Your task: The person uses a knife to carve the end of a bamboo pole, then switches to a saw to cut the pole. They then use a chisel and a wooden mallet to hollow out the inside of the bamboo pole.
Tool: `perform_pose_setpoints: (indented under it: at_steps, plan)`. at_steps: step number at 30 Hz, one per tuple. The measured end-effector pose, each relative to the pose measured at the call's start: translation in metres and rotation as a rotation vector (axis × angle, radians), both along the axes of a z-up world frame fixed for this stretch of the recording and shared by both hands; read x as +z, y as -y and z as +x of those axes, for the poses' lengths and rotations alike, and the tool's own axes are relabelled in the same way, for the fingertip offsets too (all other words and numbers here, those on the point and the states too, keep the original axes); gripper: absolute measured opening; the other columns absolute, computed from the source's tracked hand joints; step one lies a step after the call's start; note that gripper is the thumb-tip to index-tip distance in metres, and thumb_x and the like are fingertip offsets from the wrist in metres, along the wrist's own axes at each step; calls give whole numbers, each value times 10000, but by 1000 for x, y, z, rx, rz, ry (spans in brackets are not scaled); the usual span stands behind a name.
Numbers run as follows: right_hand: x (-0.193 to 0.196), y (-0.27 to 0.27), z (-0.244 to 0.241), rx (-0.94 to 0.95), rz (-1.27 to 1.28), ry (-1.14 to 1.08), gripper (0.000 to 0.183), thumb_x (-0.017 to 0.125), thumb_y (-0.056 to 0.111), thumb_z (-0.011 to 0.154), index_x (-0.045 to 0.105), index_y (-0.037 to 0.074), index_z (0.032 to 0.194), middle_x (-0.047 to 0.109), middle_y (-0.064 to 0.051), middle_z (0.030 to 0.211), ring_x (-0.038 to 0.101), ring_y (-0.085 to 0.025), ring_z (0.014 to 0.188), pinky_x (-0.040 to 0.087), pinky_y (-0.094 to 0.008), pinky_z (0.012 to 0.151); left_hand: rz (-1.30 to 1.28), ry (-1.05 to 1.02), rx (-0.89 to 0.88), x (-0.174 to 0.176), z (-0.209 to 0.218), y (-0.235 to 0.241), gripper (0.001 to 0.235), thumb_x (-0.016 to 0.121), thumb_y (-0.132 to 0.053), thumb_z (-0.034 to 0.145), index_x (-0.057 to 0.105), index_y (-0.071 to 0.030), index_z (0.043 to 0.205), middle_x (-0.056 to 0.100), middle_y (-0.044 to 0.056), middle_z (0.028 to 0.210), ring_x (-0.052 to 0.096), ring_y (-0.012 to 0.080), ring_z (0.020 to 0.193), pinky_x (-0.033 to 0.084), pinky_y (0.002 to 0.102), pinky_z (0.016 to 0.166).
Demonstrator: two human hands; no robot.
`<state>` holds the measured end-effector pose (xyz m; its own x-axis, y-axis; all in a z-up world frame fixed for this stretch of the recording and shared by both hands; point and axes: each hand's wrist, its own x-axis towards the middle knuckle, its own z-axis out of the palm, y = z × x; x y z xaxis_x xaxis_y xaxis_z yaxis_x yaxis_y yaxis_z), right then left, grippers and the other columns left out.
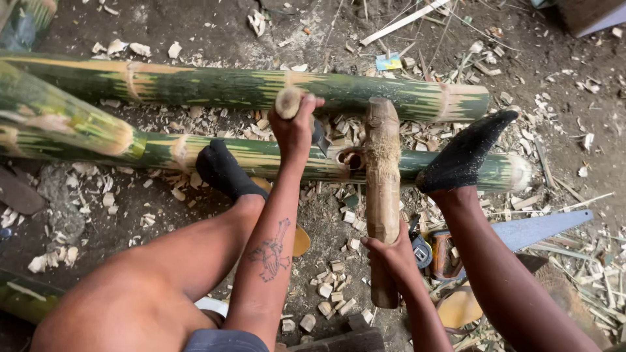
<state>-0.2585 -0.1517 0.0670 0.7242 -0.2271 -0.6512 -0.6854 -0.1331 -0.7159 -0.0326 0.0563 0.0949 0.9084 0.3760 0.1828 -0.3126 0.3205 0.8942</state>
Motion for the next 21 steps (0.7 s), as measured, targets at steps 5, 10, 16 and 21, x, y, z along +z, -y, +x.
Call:
perform_pose_setpoints:
  at_steps: [5,10,16,21]
  plan:
    - [-7,-1,-9,-2,-73,-5,1140,864,158,641,193,154,1563,662,-241,1137,717,-301,774,626,-435,650,-248,-32,96,-31,-13,7,80,672,-12,854,593,-9,868,604,62,652,626,190,596,557,361,653]
    - [-11,-2,-3,25,-103,-3,1121,884,199,648,217,142,1547,661,-235,1169,731,-300,828,639,-432,701,-269,-5,120,-43,-10,6,90,665,8,851,577,2,836,577,62,641,592,203,570,567,382,645]
    - [-7,-4,-5,21,-115,-57,1163,883,209,637,184,175,1565,660,-236,1187,730,-315,845,639,-454,714,-247,16,100,-49,-10,2,81,656,11,838,577,-6,842,583,66,648,597,191,568,569,376,633]
    - [-7,-6,-5,13,-99,2,1162,874,221,631,192,159,1569,654,-262,1200,732,-319,843,637,-454,700,-15,-37,-134,-42,19,7,44,643,-52,870,605,-36,855,630,69,690,638,143,572,622,326,586]
